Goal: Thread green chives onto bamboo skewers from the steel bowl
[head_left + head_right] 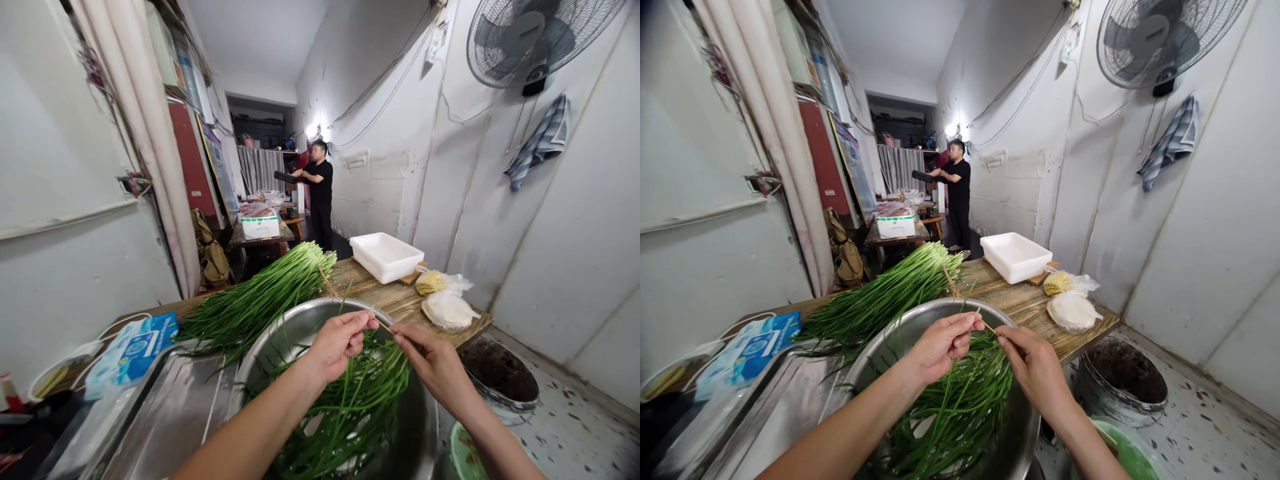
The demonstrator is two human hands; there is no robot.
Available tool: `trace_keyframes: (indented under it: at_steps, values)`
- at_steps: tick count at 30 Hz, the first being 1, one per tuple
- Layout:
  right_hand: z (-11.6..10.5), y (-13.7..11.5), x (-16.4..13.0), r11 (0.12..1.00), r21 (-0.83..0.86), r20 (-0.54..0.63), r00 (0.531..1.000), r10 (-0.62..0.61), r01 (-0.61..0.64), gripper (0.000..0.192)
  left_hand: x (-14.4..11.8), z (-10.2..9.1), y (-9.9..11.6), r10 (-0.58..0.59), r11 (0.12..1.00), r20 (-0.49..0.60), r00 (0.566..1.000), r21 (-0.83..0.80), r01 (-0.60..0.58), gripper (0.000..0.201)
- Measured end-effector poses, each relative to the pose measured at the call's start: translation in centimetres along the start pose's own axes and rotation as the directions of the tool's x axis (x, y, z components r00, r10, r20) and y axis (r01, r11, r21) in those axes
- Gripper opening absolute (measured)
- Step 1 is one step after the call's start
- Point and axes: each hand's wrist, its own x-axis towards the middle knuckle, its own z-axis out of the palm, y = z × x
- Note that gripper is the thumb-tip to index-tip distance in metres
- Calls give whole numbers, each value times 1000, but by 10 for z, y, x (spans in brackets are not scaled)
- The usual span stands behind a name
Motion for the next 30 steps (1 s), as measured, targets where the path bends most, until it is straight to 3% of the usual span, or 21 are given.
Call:
trace_keyframes:
  at_steps: [9, 18, 30]
  values:
    - [-3, -6, -2, 1000, -2, -10, 1000, -11, 11, 27, -3, 6, -1, 67, 992, -24, 997, 112, -64, 30]
    - [-2, -5, -4, 1000, -4, -25, 1000, -17, 17, 27, -4, 9, -3, 67, 998, -20, 998, -19, -67, 33]
    - [-4, -6, -7, 1000, 11, -35, 999, -6, 7, 27, -4, 10, -5, 58, 998, -10, 998, 34, -58, 31]
